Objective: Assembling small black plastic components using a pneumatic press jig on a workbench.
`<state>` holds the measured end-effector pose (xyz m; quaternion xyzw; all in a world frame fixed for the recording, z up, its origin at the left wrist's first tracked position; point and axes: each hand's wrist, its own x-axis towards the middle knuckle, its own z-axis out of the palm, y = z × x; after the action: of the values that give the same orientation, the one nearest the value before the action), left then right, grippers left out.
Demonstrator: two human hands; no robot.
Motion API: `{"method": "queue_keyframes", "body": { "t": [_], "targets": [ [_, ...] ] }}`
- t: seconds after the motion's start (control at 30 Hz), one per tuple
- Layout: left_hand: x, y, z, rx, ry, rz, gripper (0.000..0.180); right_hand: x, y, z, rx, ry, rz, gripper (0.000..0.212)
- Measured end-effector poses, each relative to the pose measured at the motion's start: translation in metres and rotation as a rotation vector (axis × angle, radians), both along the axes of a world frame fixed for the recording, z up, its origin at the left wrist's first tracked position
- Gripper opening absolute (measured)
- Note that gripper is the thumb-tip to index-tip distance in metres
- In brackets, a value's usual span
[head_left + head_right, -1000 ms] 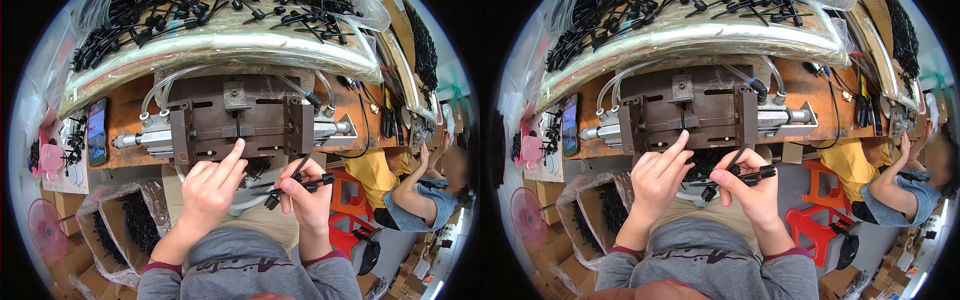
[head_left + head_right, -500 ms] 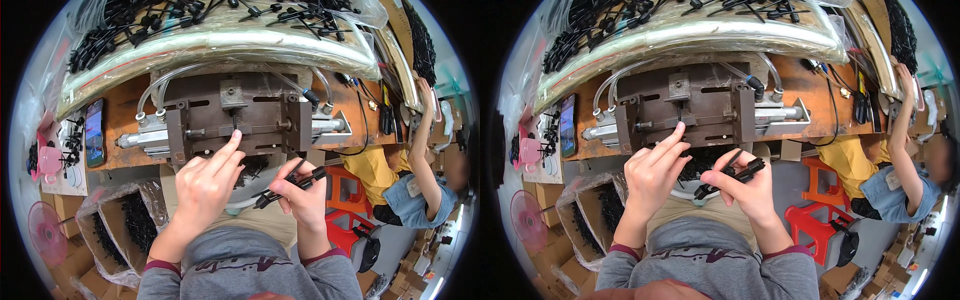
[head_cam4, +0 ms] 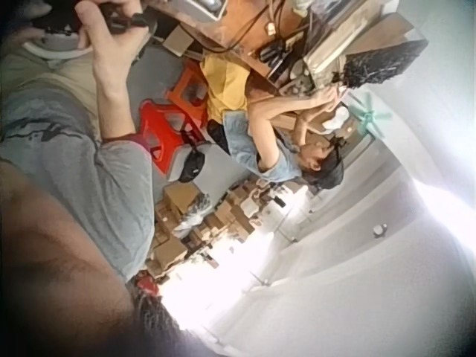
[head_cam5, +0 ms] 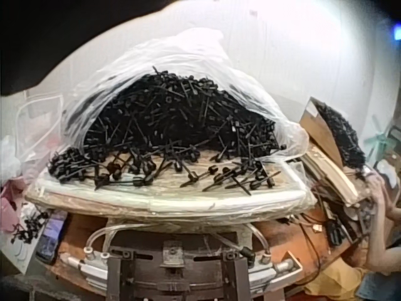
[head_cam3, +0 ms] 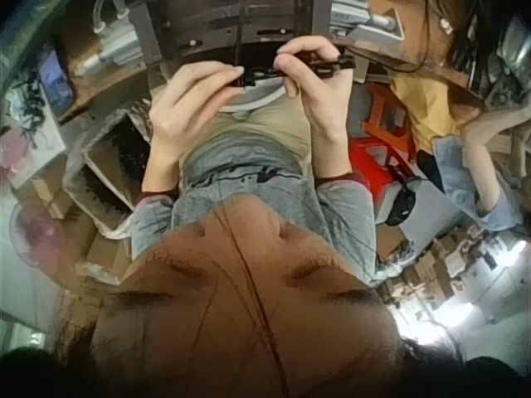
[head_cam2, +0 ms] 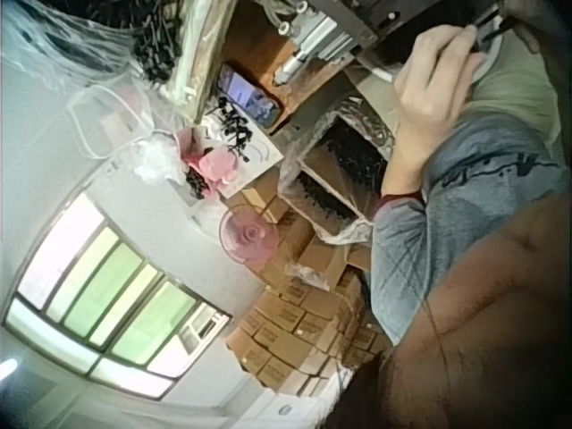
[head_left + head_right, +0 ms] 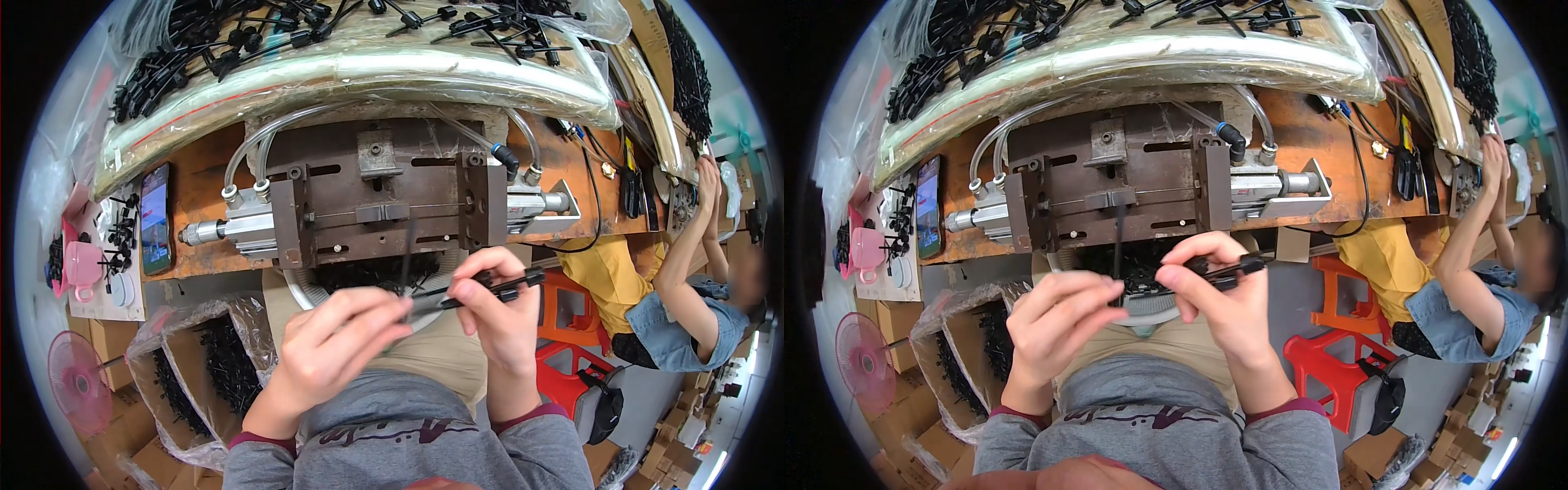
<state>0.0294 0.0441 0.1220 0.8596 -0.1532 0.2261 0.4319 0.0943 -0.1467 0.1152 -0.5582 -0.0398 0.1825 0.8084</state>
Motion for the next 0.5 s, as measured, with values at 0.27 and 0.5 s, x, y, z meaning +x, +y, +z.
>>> {"method": "queue_keyframes", "body": {
  "t": [0.27, 0.5],
  "targets": [
    [0.016, -0.006, -0.027, 0.418, -0.021, 0.234, 0.025, -0.007, -0.007, 0.008, -0.131, -0.226, -0.082, 0.024],
    [0.025, -0.008, -0.019, 0.47, -0.032, 0.269, 0.023, -0.012, -0.007, 0.008, -0.101, -0.42, -0.149, 0.032]
  ]
}}
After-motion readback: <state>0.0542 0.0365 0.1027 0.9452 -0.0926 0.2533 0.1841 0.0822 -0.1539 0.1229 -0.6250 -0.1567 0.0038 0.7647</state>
